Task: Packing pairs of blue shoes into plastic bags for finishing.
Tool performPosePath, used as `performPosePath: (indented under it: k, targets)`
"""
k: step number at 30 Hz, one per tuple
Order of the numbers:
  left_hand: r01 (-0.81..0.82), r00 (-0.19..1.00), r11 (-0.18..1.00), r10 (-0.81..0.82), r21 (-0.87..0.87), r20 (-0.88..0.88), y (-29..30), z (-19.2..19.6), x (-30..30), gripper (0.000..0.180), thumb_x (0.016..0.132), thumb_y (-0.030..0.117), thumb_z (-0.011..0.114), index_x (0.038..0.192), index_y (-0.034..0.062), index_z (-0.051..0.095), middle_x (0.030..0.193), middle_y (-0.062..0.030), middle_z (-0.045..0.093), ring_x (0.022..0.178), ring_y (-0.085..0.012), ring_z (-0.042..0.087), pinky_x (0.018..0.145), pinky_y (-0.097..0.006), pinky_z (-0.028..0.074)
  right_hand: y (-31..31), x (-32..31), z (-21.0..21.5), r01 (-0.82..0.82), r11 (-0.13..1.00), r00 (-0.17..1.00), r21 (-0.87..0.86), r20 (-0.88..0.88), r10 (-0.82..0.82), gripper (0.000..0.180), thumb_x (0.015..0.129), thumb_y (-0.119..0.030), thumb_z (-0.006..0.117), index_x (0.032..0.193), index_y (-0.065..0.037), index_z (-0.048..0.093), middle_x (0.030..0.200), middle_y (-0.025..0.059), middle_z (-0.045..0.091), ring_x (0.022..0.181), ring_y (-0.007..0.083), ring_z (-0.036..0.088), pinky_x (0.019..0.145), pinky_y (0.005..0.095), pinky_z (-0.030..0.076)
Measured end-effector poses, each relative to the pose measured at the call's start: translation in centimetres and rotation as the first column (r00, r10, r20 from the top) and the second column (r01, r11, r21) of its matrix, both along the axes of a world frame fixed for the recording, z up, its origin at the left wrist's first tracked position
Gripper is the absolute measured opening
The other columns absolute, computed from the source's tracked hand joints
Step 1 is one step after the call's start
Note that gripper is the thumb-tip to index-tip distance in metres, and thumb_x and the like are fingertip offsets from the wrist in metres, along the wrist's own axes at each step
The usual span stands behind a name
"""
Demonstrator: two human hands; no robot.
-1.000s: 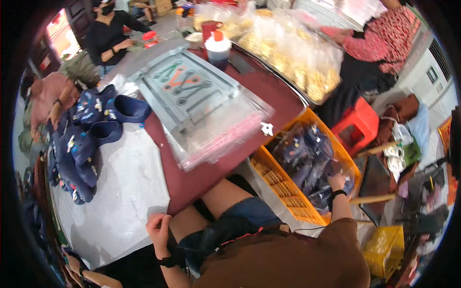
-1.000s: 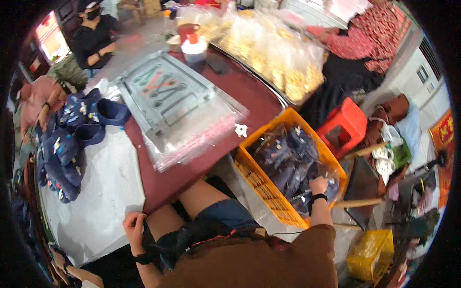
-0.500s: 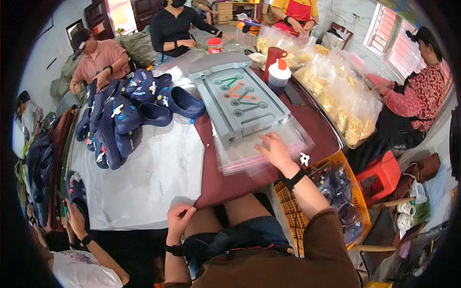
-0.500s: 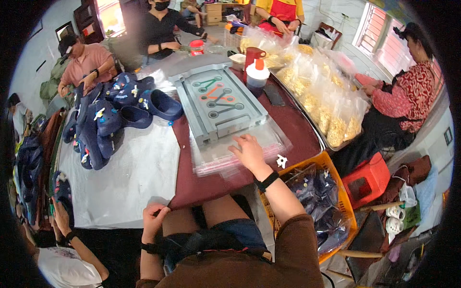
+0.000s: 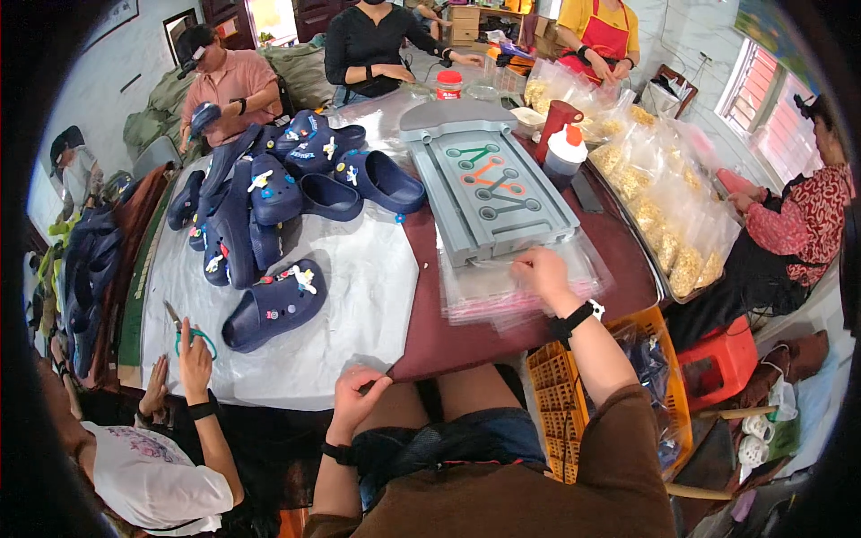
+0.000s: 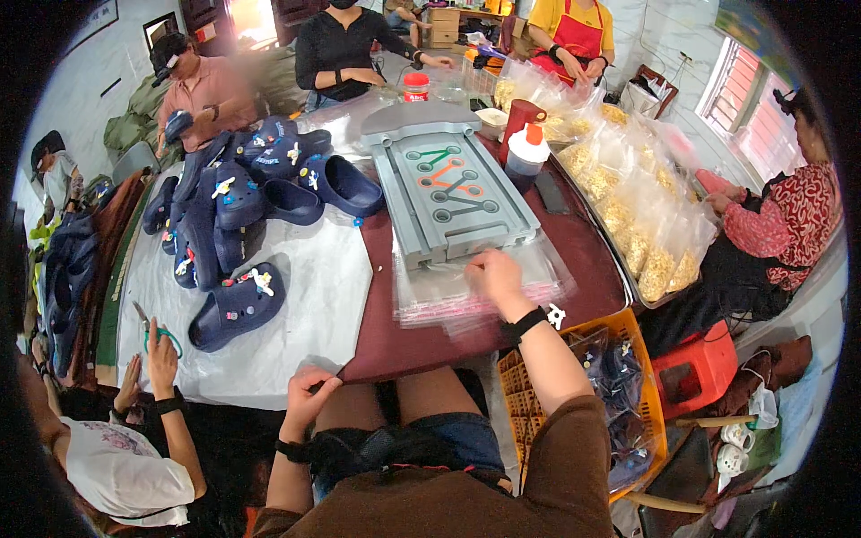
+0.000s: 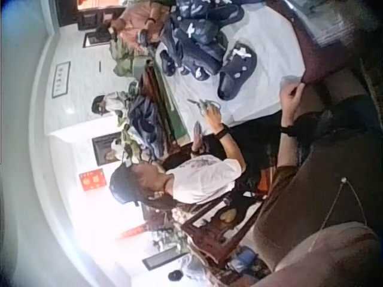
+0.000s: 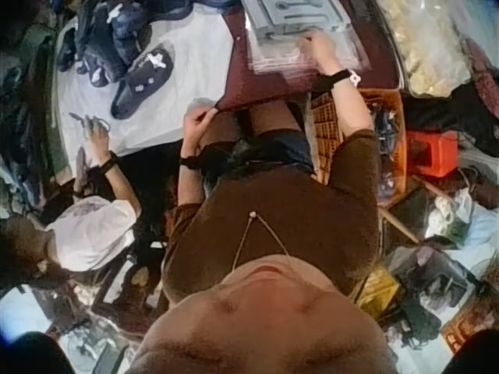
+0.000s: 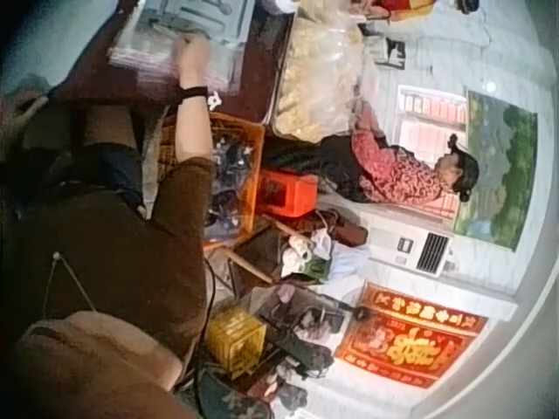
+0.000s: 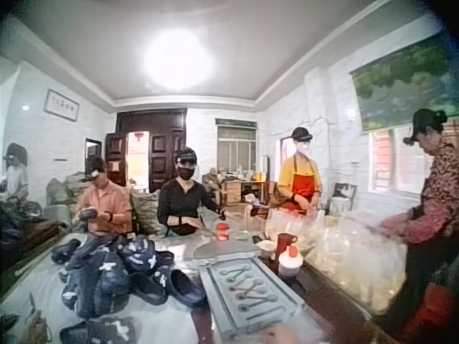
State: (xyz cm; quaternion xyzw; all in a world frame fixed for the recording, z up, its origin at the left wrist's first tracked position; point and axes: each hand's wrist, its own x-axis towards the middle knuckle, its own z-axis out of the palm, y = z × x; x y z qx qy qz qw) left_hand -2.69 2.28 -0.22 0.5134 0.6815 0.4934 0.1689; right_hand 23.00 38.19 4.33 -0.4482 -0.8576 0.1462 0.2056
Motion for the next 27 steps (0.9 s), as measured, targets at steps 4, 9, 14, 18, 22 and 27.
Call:
performPosePath:
  k: [4, 9, 14, 18, 22, 27]
  targets:
    - [0.018, 0.999, 1.0, -0.018, 0.002, 0.034, -0.1, 0.0, -0.1, 0.013, 0.082, 0.015, 0.081, 0.08, 0.0045, 0.073, 0.078, -0.0075, 0.071, 0.075, -0.0256, 0.064, 0.072, -0.036, 0.049, -0.5, -0.2, 1.2, -0.019, 0.991, 0.997, 0.136, -0.074, 0.029, 0.015, 0.083, -0.025, 0.073, 0.085, -0.011, 0.078, 0.091, 0.0089, 0.069, 0.087, 0.0328, 0.067, 0.074, 0.0457, 0.053]
    - [0.016, 1.0, 1.0, -0.016, -0.005, 0.019, -0.1, -0.2, 0.0, 0.013, 0.083, 0.015, 0.081, 0.08, 0.0043, 0.073, 0.079, -0.0076, 0.072, 0.076, -0.0254, 0.065, 0.073, -0.036, 0.05, -1.5, 0.9, 3.8, 0.026, 0.994, 0.988, 0.109, -0.153, -0.009, 0.014, 0.085, -0.023, 0.072, 0.085, -0.009, 0.076, 0.088, 0.0081, 0.067, 0.084, 0.0319, 0.066, 0.072, 0.044, 0.051]
    - [-0.01, 1.0, 1.0, 0.01, 0.007, 0.02, -0.1, -0.1, 0.1, 0.014, 0.083, 0.016, 0.081, 0.081, 0.0044, 0.074, 0.079, -0.0077, 0.072, 0.075, -0.0254, 0.065, 0.071, -0.036, 0.05, -3.2, 2.4, 6.4, 0.082, 0.972, 0.969, 0.221, -0.247, -0.026, 0.013, 0.086, -0.018, 0.072, 0.086, -0.005, 0.073, 0.085, 0.0095, 0.065, 0.086, 0.0323, 0.064, 0.072, 0.0402, 0.05]
    - [0.012, 1.0, 0.999, -0.012, 0.03, 0.021, 0.0, -0.2, 0.1, 0.013, 0.083, 0.016, 0.081, 0.081, 0.0045, 0.075, 0.079, -0.0079, 0.073, 0.074, -0.0252, 0.065, 0.07, -0.036, 0.05, -5.9, 3.1, 8.1, 0.099, 0.973, 0.915, 0.206, -0.404, -0.007, 0.012, 0.087, -0.012, 0.071, 0.083, -0.001, 0.069, 0.083, 0.0109, 0.064, 0.084, 0.0321, 0.062, 0.072, 0.0385, 0.049]
    - [0.014, 1.0, 1.0, -0.015, 0.028, 0.019, 0.0, -0.2, 0.0, 0.013, 0.083, 0.015, 0.082, 0.082, 0.0046, 0.075, 0.08, -0.0082, 0.073, 0.075, -0.0245, 0.066, 0.069, -0.035, 0.05, -8.8, 4.1, 10.5, 0.102, 0.937, 0.84, 0.334, -0.534, 0.099, 0.008, 0.088, -0.005, 0.069, 0.084, 0.001, 0.065, 0.084, 0.0113, 0.061, 0.082, 0.027, 0.06, 0.075, 0.0346, 0.047]
    - [-0.006, 1.0, 1.0, 0.006, 0.022, 0.009, 0.1, -0.6, -0.1, 0.014, 0.083, 0.016, 0.082, 0.084, 0.0038, 0.075, 0.081, -0.0084, 0.073, 0.076, -0.0244, 0.066, 0.07, -0.035, 0.051, -14.3, 7.0, 14.8, 0.269, 0.855, 0.554, 0.443, -0.798, 0.239, 0.002, 0.092, 0.001, 0.057, 0.093, 0.0, 0.059, 0.095, 0.0087, 0.055, 0.09, 0.0202, 0.053, 0.083, 0.0308, 0.043]
